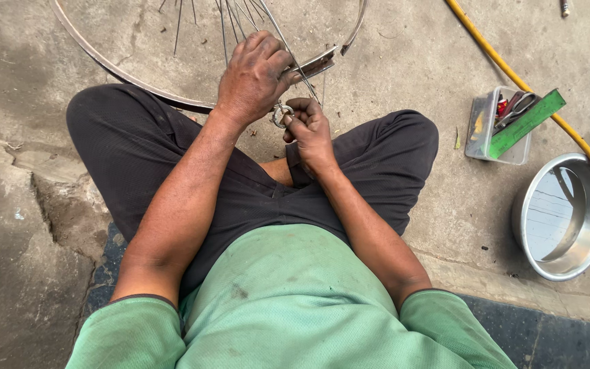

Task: The person sits on the floor and works on a bicycle wheel, using a metal ring to thread and adjust the spokes. They repeatedly insert the ring onto the spokes and manipulate the wheel hub to align the components.

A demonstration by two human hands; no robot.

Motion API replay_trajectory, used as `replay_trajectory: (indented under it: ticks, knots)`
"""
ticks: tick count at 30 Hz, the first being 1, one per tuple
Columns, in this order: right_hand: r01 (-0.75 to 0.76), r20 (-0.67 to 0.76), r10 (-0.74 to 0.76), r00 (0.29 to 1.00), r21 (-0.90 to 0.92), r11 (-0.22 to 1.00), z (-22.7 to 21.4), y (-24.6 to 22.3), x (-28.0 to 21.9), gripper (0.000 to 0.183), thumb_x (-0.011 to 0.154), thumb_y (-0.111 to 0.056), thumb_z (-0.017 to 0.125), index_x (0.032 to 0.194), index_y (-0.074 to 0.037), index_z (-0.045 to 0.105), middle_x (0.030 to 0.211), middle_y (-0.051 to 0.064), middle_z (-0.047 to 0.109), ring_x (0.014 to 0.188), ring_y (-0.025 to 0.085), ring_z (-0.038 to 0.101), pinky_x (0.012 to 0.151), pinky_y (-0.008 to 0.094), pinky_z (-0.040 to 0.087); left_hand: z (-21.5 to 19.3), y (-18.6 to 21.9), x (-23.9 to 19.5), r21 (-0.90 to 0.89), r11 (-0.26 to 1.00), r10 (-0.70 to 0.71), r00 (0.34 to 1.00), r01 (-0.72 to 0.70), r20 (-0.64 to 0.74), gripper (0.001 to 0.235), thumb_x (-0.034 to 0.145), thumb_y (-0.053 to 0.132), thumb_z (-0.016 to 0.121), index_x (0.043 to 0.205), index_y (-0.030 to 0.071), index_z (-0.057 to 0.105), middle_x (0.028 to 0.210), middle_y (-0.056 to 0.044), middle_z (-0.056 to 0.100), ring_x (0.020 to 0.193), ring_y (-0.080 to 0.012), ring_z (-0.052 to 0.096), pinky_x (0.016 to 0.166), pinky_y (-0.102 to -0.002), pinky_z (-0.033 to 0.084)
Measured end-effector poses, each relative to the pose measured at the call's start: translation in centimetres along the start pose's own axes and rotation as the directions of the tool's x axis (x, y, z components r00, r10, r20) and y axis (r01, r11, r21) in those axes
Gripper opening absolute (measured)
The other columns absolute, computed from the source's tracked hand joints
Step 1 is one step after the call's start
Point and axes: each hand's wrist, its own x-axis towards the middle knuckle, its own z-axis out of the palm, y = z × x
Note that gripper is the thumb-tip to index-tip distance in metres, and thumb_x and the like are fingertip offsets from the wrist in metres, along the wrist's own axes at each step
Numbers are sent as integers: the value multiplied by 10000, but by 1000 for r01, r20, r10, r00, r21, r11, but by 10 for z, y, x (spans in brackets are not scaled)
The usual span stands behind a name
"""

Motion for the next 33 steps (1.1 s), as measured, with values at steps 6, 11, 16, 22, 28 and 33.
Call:
replay_trajectory:
  ticks: [6,11,16,22,28,33]
  knots:
    - [221,31,-220,975,-240,945,-2,-1,-9,275,1030,-19,614,1291,-22,526,1022,45,636,836,69,599,716,218,556,-5,1,2,46,998,38,999,-37,-35,286,972,352,800,1116,116,728,1184,-54,679,1216,-236,615,1066,-475,496]
    - [236,-15,-245,969,-211,949,2,-5,-10,238,1016,-27,619,1233,-42,522,975,20,627,789,54,563,657,212,511,-26,10,-4,14,999,51,993,-50,-107,312,1021,348,780,1174,96,678,1253,-115,647,1249,-316,603,1068,-467,525]
    - [311,-56,-322,945,-146,939,-9,-8,-5,214,1024,-19,628,1214,-45,534,963,7,613,794,41,535,655,207,478,-45,32,-19,-71,997,-6,988,-5,-151,383,998,359,778,1218,72,651,1246,-127,640,1233,-312,601,1055,-474,533]
    - [333,-36,-343,939,-159,929,-19,-7,-9,205,1031,-42,624,1219,-51,541,982,20,610,804,53,549,665,206,501,-43,55,-17,92,988,143,968,-126,-208,255,1001,309,759,1042,77,659,1083,-119,665,990,-244,654,814,-402,582]
    - [346,-86,-368,926,-198,917,-32,-7,-6,202,1030,-66,627,1213,-55,542,1027,58,664,937,100,658,782,243,587,-39,70,-26,67,971,238,952,-230,-192,123,1019,212,707,982,100,673,948,-50,697,737,-113,676,586,-262,579]
    - [398,-81,-421,903,-206,894,-37,-10,-2,193,1047,-58,611,1226,-55,538,1048,70,656,978,132,663,840,278,599,-30,74,-28,19,972,233,971,-232,-52,114,990,200,740,933,116,690,784,-53,702,596,-127,666,503,-310,562]
